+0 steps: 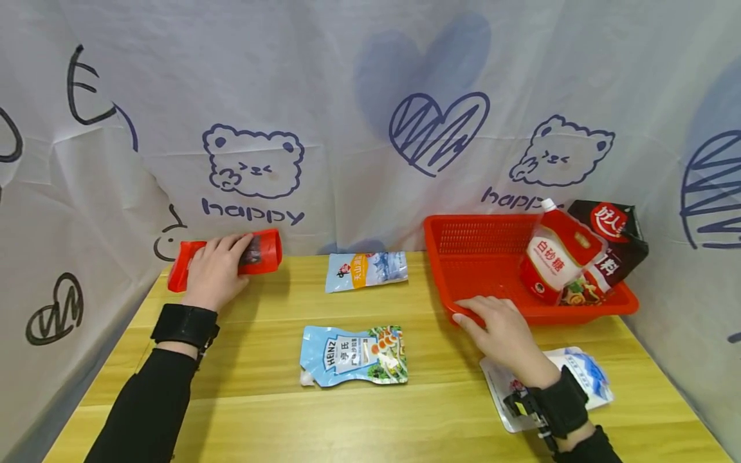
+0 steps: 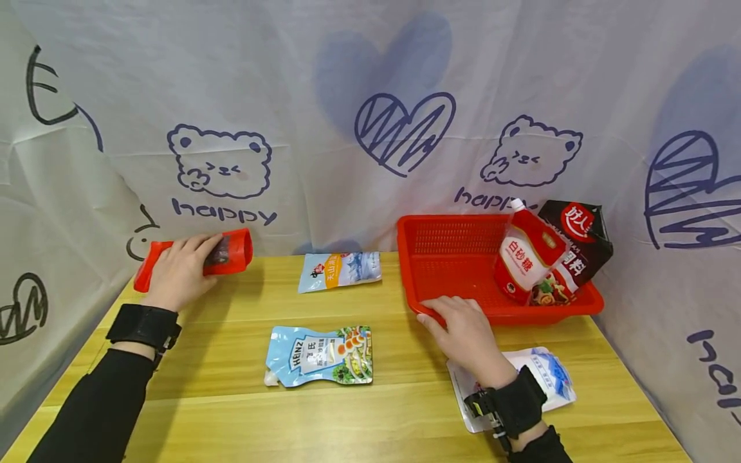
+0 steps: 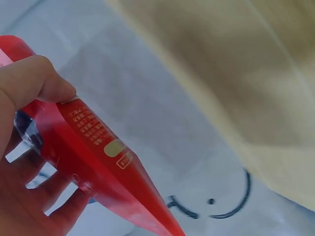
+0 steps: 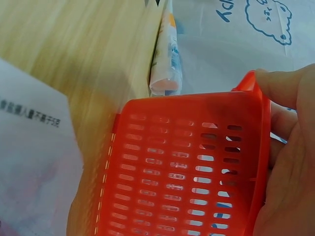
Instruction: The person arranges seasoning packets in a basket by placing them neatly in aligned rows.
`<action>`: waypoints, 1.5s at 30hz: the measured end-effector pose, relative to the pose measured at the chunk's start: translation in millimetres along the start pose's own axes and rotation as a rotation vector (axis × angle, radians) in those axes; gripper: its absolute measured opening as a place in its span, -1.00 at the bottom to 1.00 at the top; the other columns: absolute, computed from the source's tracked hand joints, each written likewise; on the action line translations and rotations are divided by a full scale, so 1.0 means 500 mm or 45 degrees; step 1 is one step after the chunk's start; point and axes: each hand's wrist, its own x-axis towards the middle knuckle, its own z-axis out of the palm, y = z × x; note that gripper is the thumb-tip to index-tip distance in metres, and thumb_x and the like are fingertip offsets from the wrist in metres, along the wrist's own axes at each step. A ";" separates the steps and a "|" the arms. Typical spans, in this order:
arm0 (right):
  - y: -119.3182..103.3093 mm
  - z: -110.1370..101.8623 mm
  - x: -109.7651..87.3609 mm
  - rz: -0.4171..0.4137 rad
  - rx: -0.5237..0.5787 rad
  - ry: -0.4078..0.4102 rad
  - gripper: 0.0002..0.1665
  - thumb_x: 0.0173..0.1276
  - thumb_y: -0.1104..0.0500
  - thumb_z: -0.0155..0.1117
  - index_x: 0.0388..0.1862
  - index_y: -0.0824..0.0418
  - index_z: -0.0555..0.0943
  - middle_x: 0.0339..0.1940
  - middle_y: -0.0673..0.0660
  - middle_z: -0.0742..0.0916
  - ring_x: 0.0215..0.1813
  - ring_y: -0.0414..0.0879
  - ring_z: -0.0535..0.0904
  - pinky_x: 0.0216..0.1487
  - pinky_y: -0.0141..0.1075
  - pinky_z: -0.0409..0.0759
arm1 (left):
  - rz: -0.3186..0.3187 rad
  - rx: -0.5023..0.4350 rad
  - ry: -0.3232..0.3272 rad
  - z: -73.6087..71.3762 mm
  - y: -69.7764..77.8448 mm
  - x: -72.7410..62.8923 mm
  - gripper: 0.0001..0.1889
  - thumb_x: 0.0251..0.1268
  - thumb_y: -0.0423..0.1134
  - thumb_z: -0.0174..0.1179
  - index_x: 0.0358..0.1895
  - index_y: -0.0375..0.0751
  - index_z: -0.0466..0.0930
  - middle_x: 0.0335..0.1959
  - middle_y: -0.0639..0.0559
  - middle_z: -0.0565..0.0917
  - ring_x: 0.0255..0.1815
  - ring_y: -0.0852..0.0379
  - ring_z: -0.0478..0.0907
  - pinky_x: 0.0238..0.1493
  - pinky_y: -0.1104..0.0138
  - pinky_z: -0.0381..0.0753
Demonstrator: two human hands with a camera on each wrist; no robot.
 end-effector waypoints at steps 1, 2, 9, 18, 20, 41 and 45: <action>0.000 0.000 0.000 0.004 0.000 -0.003 -0.57 0.48 0.00 0.38 0.21 0.20 0.71 0.09 0.17 0.79 0.16 0.19 0.65 0.20 0.09 0.48 | 0.008 -0.005 0.022 -0.006 0.008 -0.002 -0.15 -0.03 -0.44 0.53 0.46 -0.30 0.42 0.39 -0.35 0.47 0.34 -0.41 0.34 0.33 -0.32 0.35; 0.000 0.000 0.000 0.007 0.000 -0.006 -0.57 0.48 0.00 0.38 0.21 0.20 0.71 0.09 0.17 0.79 0.17 0.19 0.65 0.21 0.10 0.47 | 0.017 -0.011 0.044 -0.012 0.017 -0.006 -0.15 -0.03 -0.44 0.53 0.46 -0.30 0.43 0.39 -0.34 0.47 0.34 -0.40 0.34 0.33 -0.32 0.35; -0.004 -0.007 0.001 0.048 0.022 -0.044 -0.56 0.49 0.00 0.37 0.23 0.18 0.71 0.10 0.15 0.78 0.18 0.18 0.64 0.25 0.12 0.46 | 0.064 -0.077 0.170 -0.049 0.082 -0.029 -0.18 -0.02 -0.49 0.48 0.46 -0.29 0.46 0.36 -0.33 0.50 0.32 -0.38 0.35 0.32 -0.31 0.38; -0.007 -0.014 0.005 0.081 0.043 -0.080 -0.55 0.49 0.00 0.38 0.24 0.19 0.70 0.14 0.18 0.77 0.21 0.21 0.63 0.30 0.16 0.44 | 0.141 -0.143 0.275 -0.074 0.161 -0.060 -0.21 -0.05 -0.51 0.47 0.41 -0.28 0.52 0.32 -0.30 0.55 0.28 -0.37 0.41 0.25 -0.29 0.45; -0.007 -0.015 0.005 0.091 0.046 -0.086 -0.53 0.49 0.00 0.38 0.25 0.21 0.70 0.16 0.20 0.77 0.22 0.22 0.63 0.30 0.17 0.44 | 0.158 -0.149 0.292 -0.075 0.179 -0.065 -0.20 -0.06 -0.50 0.48 0.41 -0.28 0.52 0.32 -0.30 0.56 0.28 -0.37 0.42 0.25 -0.28 0.46; -0.089 -0.034 0.039 0.205 0.266 0.057 -0.20 0.49 -0.16 0.33 0.49 0.28 0.42 0.47 0.33 0.52 0.47 0.31 0.40 0.50 0.30 0.25 | 0.317 -0.148 0.308 -0.068 0.353 -0.112 -0.16 -0.09 -0.33 0.63 0.42 -0.14 0.56 0.35 -0.20 0.58 0.32 -0.27 0.44 0.27 -0.16 0.51; -0.126 -0.024 0.039 0.093 0.432 0.173 -0.29 0.51 -0.08 0.34 0.47 0.26 0.45 0.43 0.24 0.57 0.45 0.21 0.46 0.46 0.22 0.39 | 0.364 -0.137 0.326 -0.064 0.379 -0.116 -0.17 -0.10 -0.32 0.64 0.40 -0.11 0.58 0.33 -0.18 0.59 0.30 -0.26 0.46 0.24 -0.14 0.53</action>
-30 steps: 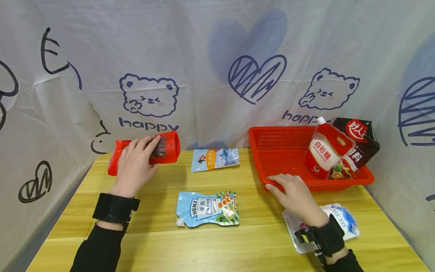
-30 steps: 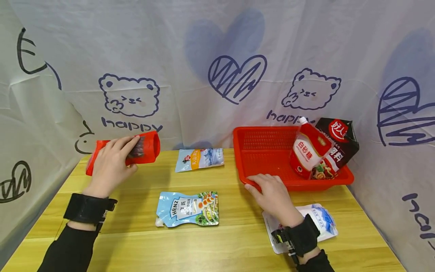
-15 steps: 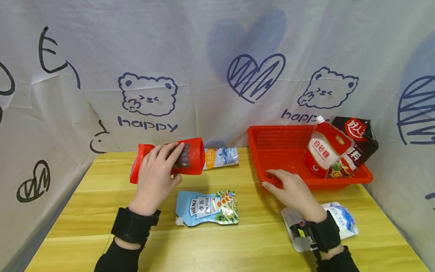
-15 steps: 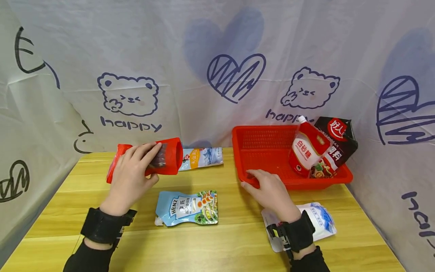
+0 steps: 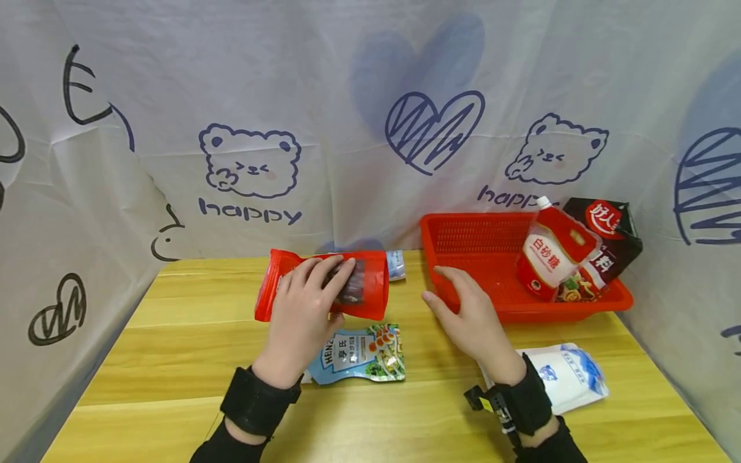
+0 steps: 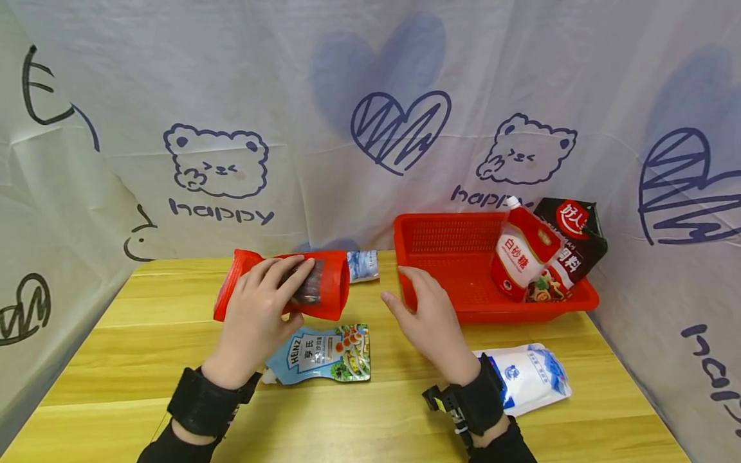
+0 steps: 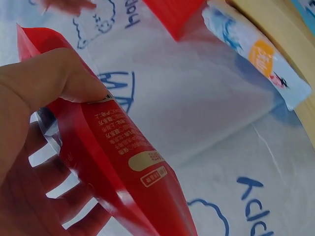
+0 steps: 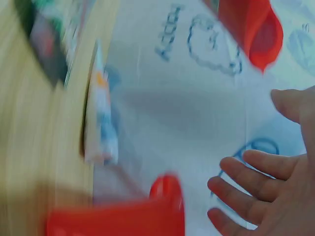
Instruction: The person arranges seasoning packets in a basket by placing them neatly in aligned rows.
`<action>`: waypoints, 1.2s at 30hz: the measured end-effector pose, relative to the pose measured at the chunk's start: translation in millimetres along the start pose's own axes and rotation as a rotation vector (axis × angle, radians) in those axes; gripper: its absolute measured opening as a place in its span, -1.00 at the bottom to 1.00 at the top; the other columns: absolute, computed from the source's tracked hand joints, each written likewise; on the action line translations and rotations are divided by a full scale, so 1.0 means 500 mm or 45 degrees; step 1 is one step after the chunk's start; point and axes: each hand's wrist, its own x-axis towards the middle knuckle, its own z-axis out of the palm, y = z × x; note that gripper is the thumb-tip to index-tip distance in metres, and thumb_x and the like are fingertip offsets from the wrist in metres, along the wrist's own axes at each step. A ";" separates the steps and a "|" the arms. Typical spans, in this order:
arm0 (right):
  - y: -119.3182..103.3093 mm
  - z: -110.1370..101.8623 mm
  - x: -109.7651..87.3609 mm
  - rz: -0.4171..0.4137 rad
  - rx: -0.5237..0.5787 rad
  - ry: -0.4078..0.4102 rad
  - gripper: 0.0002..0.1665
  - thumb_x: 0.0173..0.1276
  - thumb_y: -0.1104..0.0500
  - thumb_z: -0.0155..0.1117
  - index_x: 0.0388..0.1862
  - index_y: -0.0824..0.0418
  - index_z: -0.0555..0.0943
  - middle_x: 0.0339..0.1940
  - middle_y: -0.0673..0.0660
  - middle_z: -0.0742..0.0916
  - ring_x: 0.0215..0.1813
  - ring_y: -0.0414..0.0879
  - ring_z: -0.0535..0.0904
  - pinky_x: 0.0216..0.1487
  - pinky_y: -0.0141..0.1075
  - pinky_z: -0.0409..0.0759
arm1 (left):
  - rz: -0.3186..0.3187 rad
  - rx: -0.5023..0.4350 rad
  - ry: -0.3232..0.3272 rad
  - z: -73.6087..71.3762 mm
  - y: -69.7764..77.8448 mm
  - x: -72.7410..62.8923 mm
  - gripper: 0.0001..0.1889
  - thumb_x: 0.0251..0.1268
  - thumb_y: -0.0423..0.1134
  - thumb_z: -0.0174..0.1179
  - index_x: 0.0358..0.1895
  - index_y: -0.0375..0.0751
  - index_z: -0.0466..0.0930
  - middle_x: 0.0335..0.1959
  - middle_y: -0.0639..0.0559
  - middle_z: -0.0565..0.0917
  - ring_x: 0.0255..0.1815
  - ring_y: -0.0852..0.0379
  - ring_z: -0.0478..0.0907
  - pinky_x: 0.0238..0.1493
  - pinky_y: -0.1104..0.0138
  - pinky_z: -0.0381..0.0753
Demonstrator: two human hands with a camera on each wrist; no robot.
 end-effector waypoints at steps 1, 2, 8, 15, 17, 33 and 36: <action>-0.008 0.005 -0.002 -0.026 0.053 0.005 -0.31 0.51 -0.06 0.34 0.47 0.24 0.45 0.42 0.22 0.58 0.42 0.18 0.49 0.43 0.19 0.44 | 0.012 0.001 0.001 0.002 0.006 0.000 -0.18 -0.09 -0.32 0.63 0.40 -0.10 0.58 0.33 -0.17 0.59 0.29 -0.25 0.47 0.23 -0.14 0.54; -0.015 0.011 -0.003 -0.054 0.109 0.008 -0.33 0.51 -0.03 0.35 0.47 0.24 0.45 0.41 0.21 0.59 0.40 0.15 0.52 0.40 0.17 0.49 | 0.026 0.007 0.004 0.003 0.011 0.000 -0.18 -0.08 -0.31 0.63 0.40 -0.09 0.59 0.32 -0.17 0.60 0.28 -0.24 0.48 0.23 -0.13 0.55; -0.046 0.038 -0.006 -0.076 0.445 -0.047 -0.31 0.52 0.15 0.34 0.54 0.28 0.37 0.39 0.26 0.61 0.22 0.14 0.66 0.18 0.03 0.69 | 0.096 0.017 0.001 0.015 0.037 -0.003 -0.22 -0.03 -0.26 0.63 0.39 -0.07 0.59 0.30 -0.15 0.61 0.26 -0.21 0.49 0.19 -0.08 0.59; -0.062 0.056 -0.011 0.102 0.647 -0.156 -0.23 0.54 0.14 0.30 0.60 0.31 0.25 0.40 0.33 0.57 0.22 0.20 0.68 0.06 -0.21 0.74 | 0.158 0.027 -0.006 0.024 0.057 -0.008 -0.21 -0.04 -0.23 0.65 0.39 -0.08 0.60 0.29 -0.14 0.62 0.26 -0.21 0.50 0.18 -0.07 0.60; -0.063 0.058 -0.013 0.128 0.708 -0.168 -0.24 0.55 0.15 0.28 0.60 0.32 0.24 0.40 0.36 0.57 0.27 0.22 0.65 0.10 -0.19 0.73 | 0.167 0.036 -0.005 0.026 0.060 -0.009 -0.20 -0.05 -0.23 0.65 0.39 -0.07 0.60 0.30 -0.14 0.62 0.26 -0.20 0.51 0.19 -0.08 0.60; -0.059 0.070 -0.010 0.146 0.857 0.024 -0.38 0.48 0.40 0.24 0.45 0.50 0.34 0.25 0.46 0.62 0.22 0.27 0.65 0.07 -0.38 0.69 | 0.106 -0.198 -0.003 0.019 0.028 -0.005 0.02 -0.14 -0.05 0.73 0.50 -0.12 0.45 0.42 -0.15 0.52 0.41 -0.22 0.40 0.36 -0.13 0.47; -0.057 0.067 -0.008 0.165 0.859 0.068 -0.41 0.48 0.41 0.23 0.43 0.51 0.35 0.22 0.46 0.62 0.16 0.18 0.66 0.05 -0.43 0.67 | 0.018 -0.324 0.031 0.010 0.010 -0.002 0.00 -0.02 0.00 0.67 0.53 -0.16 0.40 0.45 -0.19 0.47 0.44 -0.24 0.37 0.38 -0.20 0.44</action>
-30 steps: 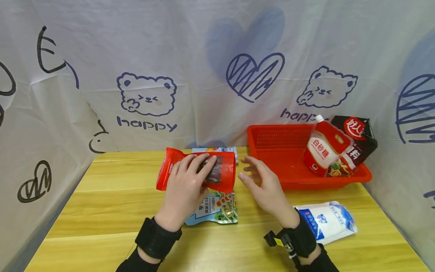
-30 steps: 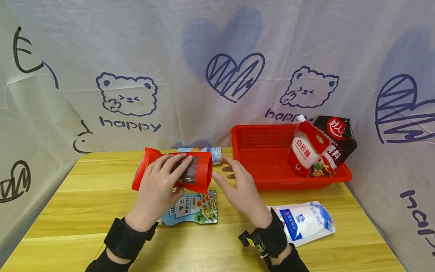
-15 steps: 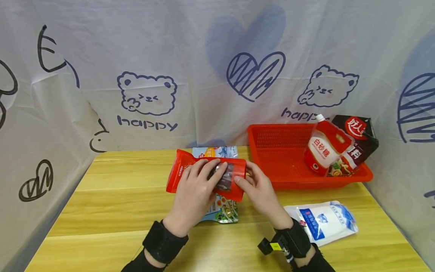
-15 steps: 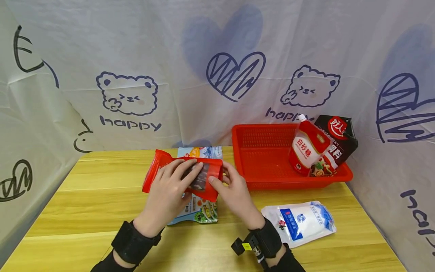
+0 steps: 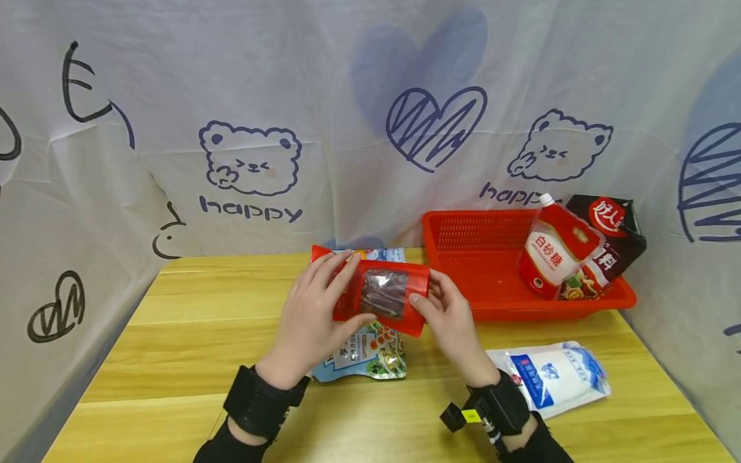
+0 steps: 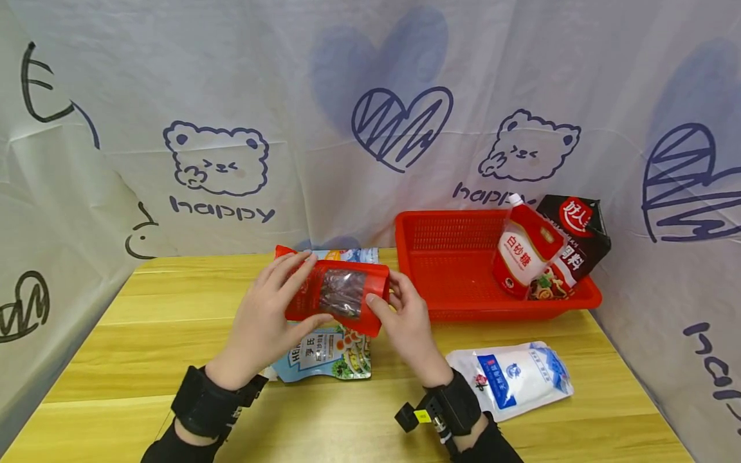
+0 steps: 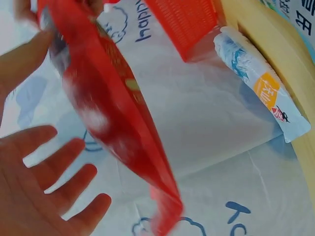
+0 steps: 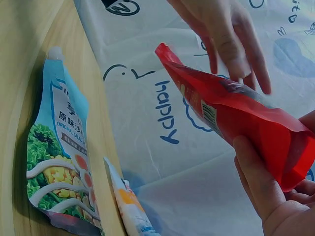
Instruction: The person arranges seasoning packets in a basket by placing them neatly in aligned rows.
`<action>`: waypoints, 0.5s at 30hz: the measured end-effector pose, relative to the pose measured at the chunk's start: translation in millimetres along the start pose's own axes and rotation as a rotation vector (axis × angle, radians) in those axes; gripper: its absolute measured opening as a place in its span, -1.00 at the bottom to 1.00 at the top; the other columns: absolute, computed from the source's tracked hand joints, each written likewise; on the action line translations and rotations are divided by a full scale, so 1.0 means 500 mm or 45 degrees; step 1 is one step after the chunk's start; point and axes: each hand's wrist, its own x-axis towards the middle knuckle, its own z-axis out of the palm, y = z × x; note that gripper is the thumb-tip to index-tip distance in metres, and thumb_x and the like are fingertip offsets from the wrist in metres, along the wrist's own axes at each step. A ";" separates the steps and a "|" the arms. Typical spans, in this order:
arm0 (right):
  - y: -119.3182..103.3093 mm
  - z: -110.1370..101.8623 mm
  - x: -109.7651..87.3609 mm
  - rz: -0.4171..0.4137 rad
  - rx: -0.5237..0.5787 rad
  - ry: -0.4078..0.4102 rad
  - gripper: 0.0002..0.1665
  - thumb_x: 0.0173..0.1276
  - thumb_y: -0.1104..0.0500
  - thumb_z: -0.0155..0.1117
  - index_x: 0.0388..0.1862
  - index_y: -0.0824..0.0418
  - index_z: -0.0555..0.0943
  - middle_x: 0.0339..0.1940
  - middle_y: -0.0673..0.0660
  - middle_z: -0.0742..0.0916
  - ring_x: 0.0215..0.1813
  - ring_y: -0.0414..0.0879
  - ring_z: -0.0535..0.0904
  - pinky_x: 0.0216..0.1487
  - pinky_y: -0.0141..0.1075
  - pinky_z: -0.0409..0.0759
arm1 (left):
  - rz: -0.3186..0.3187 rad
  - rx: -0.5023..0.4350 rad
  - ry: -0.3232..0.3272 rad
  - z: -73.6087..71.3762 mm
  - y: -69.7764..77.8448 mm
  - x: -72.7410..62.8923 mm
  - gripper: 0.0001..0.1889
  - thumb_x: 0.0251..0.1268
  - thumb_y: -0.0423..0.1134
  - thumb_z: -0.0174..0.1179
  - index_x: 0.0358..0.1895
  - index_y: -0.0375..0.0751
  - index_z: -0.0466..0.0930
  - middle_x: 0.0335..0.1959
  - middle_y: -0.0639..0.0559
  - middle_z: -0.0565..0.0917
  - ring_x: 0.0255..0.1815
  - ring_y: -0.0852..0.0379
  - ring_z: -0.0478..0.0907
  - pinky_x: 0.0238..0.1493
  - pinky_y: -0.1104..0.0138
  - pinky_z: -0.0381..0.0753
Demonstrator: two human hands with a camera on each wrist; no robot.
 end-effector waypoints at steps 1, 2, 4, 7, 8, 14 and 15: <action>0.000 -0.001 0.000 0.003 -0.002 0.011 -0.41 0.48 0.41 0.23 0.43 0.51 0.35 0.22 0.45 0.62 0.15 0.13 0.66 0.05 -0.44 0.67 | -0.034 -0.031 0.012 -0.004 -0.005 0.001 -0.02 0.03 0.00 0.64 0.55 -0.17 0.37 0.47 -0.21 0.45 0.46 -0.25 0.35 0.40 -0.20 0.42; -0.001 -0.003 0.000 0.003 -0.001 0.017 -0.41 0.48 0.41 0.23 0.43 0.50 0.35 0.21 0.45 0.62 0.13 0.08 0.66 0.05 -0.44 0.67 | -0.071 -0.060 0.028 -0.008 -0.010 0.002 -0.04 0.09 -0.01 0.61 0.56 -0.18 0.35 0.48 -0.21 0.43 0.46 -0.25 0.34 0.39 -0.21 0.43; -0.001 -0.005 0.000 0.003 -0.005 0.033 -0.42 0.48 0.40 0.22 0.43 0.49 0.36 0.21 0.44 0.62 0.10 -0.02 0.67 0.06 -0.45 0.67 | -0.152 -0.118 0.056 -0.015 -0.018 0.004 -0.06 0.16 -0.04 0.57 0.58 -0.21 0.30 0.51 -0.22 0.38 0.46 -0.26 0.33 0.36 -0.20 0.48; 0.000 -0.009 0.000 -0.007 0.000 0.055 -0.42 0.48 0.41 0.20 0.44 0.47 0.36 0.21 0.43 0.63 0.04 -0.15 0.66 0.06 -0.44 0.68 | -0.278 -0.196 0.086 -0.024 -0.030 0.005 -0.06 0.22 -0.10 0.53 0.61 -0.25 0.22 0.55 -0.25 0.31 0.47 -0.25 0.31 0.28 -0.19 0.57; 0.001 -0.009 0.000 -0.013 0.011 0.063 -0.43 0.48 0.42 0.19 0.43 0.47 0.36 0.20 0.43 0.63 0.02 -0.18 0.67 0.05 -0.44 0.68 | -0.323 -0.227 0.086 -0.026 -0.033 0.005 -0.05 0.24 -0.11 0.52 0.62 -0.25 0.18 0.56 -0.25 0.28 0.47 -0.24 0.30 0.25 -0.20 0.58; 0.002 -0.012 -0.001 -0.046 0.102 0.102 -0.44 0.45 0.47 0.11 0.41 0.49 0.36 0.15 0.46 0.63 -0.03 -0.24 0.68 0.02 -0.44 0.69 | -0.560 -0.498 -0.003 -0.033 -0.048 0.003 0.01 0.35 -0.11 0.43 0.68 -0.22 -0.05 0.60 -0.20 0.20 0.47 -0.22 0.29 0.20 -0.20 0.63; 0.002 -0.012 -0.001 -0.051 0.110 0.108 -0.44 0.45 0.47 0.10 0.41 0.50 0.36 0.14 0.45 0.62 -0.03 -0.24 0.68 0.02 -0.44 0.69 | -0.597 -0.554 -0.023 -0.033 -0.050 0.003 0.02 0.36 -0.10 0.42 0.69 -0.21 -0.08 0.60 -0.19 0.21 0.45 -0.22 0.33 0.17 -0.18 0.65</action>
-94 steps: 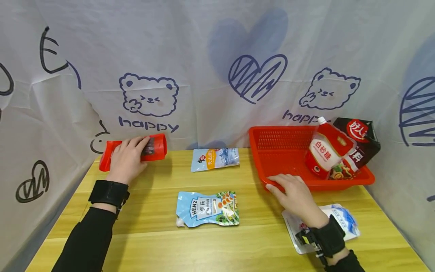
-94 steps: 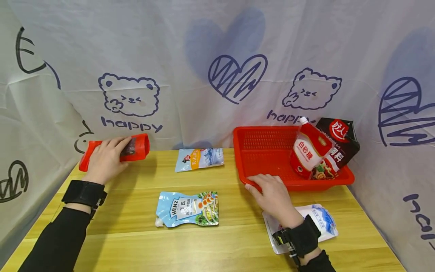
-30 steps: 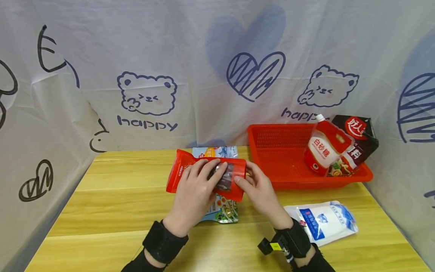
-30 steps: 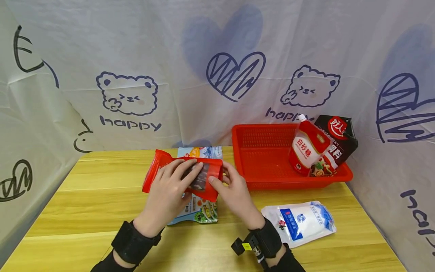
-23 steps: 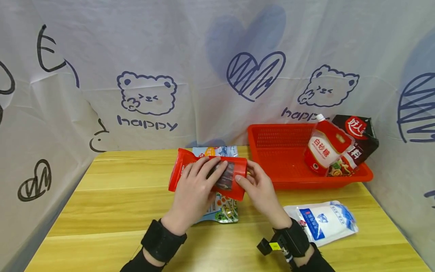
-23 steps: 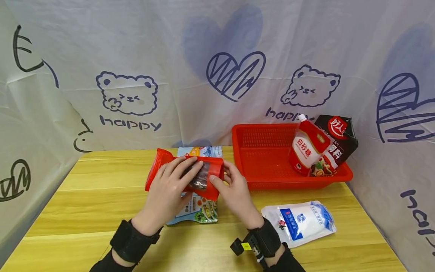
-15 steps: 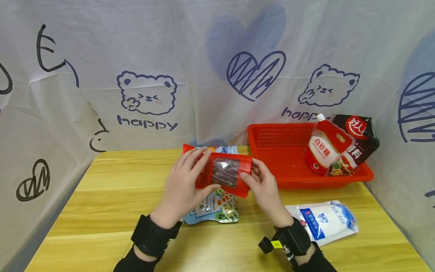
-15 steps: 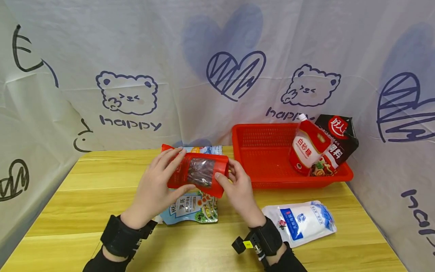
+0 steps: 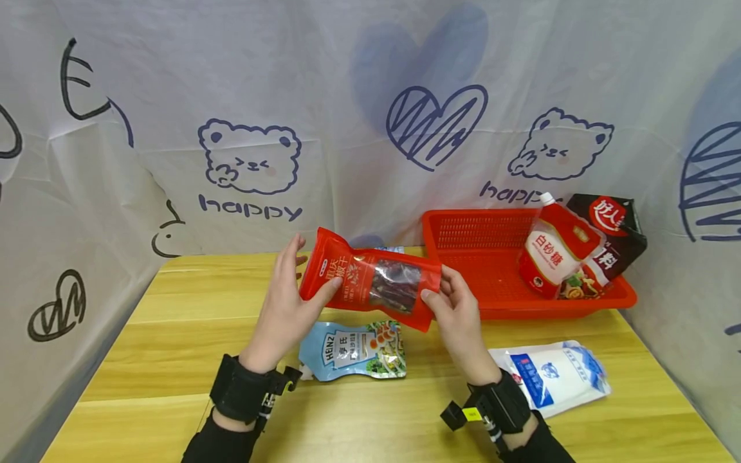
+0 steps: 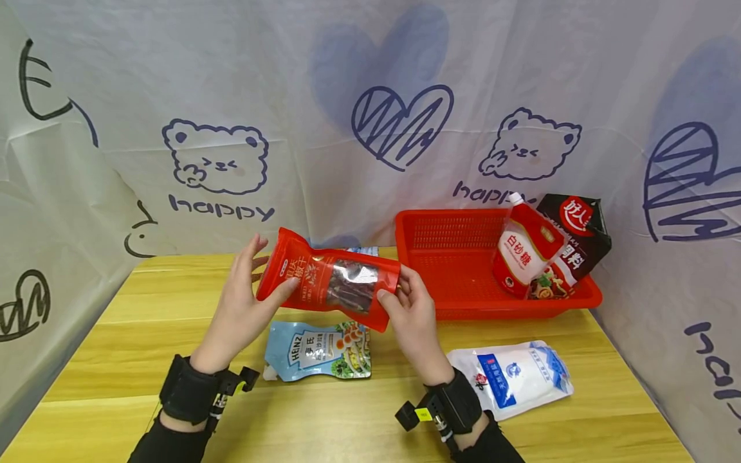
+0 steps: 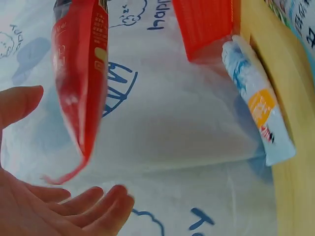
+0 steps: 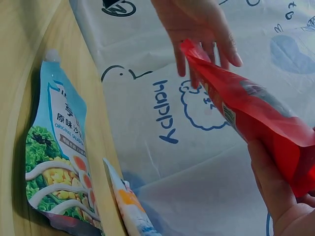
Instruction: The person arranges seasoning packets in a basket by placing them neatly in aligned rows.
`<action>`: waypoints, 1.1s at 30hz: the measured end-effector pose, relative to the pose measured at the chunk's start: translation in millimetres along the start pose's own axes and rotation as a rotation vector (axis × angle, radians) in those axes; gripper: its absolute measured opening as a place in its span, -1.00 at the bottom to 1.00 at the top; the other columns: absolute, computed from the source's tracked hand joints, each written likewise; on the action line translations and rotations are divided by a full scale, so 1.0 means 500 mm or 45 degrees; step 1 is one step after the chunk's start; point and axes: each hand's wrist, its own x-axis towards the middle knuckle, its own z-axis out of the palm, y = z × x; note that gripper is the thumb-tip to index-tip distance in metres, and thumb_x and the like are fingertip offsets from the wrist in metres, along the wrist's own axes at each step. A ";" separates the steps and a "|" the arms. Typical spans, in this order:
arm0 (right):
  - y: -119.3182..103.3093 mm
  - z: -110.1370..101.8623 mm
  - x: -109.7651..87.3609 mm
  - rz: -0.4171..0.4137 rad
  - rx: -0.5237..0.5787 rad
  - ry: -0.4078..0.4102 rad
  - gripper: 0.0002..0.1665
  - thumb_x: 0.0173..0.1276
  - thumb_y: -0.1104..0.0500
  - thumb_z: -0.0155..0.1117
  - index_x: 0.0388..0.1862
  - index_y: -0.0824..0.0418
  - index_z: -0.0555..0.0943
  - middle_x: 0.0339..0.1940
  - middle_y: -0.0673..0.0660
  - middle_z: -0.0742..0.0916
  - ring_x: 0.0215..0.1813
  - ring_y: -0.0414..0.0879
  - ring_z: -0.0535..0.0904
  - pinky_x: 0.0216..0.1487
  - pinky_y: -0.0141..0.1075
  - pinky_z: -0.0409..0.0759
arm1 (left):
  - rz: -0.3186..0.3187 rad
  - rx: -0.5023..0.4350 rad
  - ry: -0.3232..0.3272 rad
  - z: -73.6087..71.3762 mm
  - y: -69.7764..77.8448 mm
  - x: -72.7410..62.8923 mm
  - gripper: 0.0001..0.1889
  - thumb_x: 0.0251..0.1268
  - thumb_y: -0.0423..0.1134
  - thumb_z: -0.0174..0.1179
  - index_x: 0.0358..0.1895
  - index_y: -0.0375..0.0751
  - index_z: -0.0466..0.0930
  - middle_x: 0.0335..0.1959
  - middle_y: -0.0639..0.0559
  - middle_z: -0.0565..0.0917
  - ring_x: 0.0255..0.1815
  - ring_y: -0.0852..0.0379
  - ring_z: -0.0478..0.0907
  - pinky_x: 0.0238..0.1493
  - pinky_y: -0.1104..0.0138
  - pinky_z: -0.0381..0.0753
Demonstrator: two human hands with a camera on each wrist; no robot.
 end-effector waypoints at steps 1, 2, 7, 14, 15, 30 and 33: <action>0.000 0.000 0.000 -0.004 0.009 0.005 -0.45 0.45 0.47 0.10 0.41 0.50 0.36 0.13 0.45 0.62 -0.03 -0.24 0.68 0.02 -0.44 0.69 | -0.040 -0.045 -0.021 0.000 -0.002 0.001 0.02 0.37 -0.08 0.40 0.69 -0.20 -0.10 0.59 -0.18 0.22 0.42 -0.22 0.36 0.15 -0.16 0.67; 0.000 0.000 -0.001 -0.009 0.015 0.009 -0.45 0.45 0.47 0.09 0.40 0.51 0.36 0.12 0.45 0.63 -0.03 -0.24 0.68 0.01 -0.44 0.70 | -0.079 -0.088 -0.040 -0.001 -0.004 0.002 0.02 0.38 -0.07 0.40 0.69 -0.20 -0.11 0.58 -0.18 0.24 0.40 -0.23 0.39 0.14 -0.14 0.68; 0.000 0.001 -0.002 -0.011 0.043 0.011 -0.46 0.45 0.46 0.09 0.39 0.50 0.37 0.07 0.37 0.65 -0.05 -0.21 0.69 0.00 -0.41 0.71 | -0.236 -0.262 -0.123 0.001 -0.015 0.007 -0.04 0.41 -0.02 0.37 0.66 -0.21 -0.04 0.46 -0.25 0.41 0.30 -0.24 0.52 0.15 -0.10 0.69; 0.003 0.008 -0.007 0.033 0.044 -0.034 -0.45 0.46 0.45 0.09 0.41 0.46 0.36 0.11 0.41 0.63 -0.04 -0.19 0.69 0.02 -0.39 0.71 | -0.305 -0.346 -0.155 0.006 -0.016 0.008 -0.32 0.41 -0.06 0.37 0.46 -0.26 0.33 0.23 -0.21 0.61 0.13 -0.16 0.61 0.10 0.02 0.73; 0.004 0.009 -0.007 0.040 0.039 -0.038 -0.45 0.46 0.45 0.08 0.41 0.46 0.35 0.12 0.42 0.63 -0.03 -0.19 0.69 0.02 -0.39 0.71 | -0.307 -0.357 -0.157 0.006 -0.016 0.008 -0.33 0.41 -0.06 0.37 0.44 -0.26 0.35 0.22 -0.21 0.62 0.12 -0.15 0.62 0.10 0.03 0.73; 0.011 0.010 -0.001 0.023 0.050 -0.140 -0.44 0.53 0.40 0.11 0.45 0.48 0.28 0.20 0.46 0.59 0.02 -0.23 0.68 0.04 -0.39 0.70 | -0.278 -0.407 -0.127 -0.002 -0.019 0.007 -0.35 0.37 -0.12 0.42 0.42 -0.26 0.38 0.22 -0.19 0.62 0.15 -0.14 0.61 0.12 0.05 0.73; 0.009 0.004 0.004 0.009 0.009 -0.145 -0.44 0.55 0.39 0.12 0.47 0.47 0.30 0.27 0.46 0.59 0.06 -0.24 0.67 0.08 -0.41 0.68 | -0.279 -0.379 -0.143 -0.006 -0.019 0.007 -0.33 0.36 -0.13 0.43 0.44 -0.27 0.37 0.23 -0.20 0.62 0.16 -0.15 0.60 0.11 0.03 0.73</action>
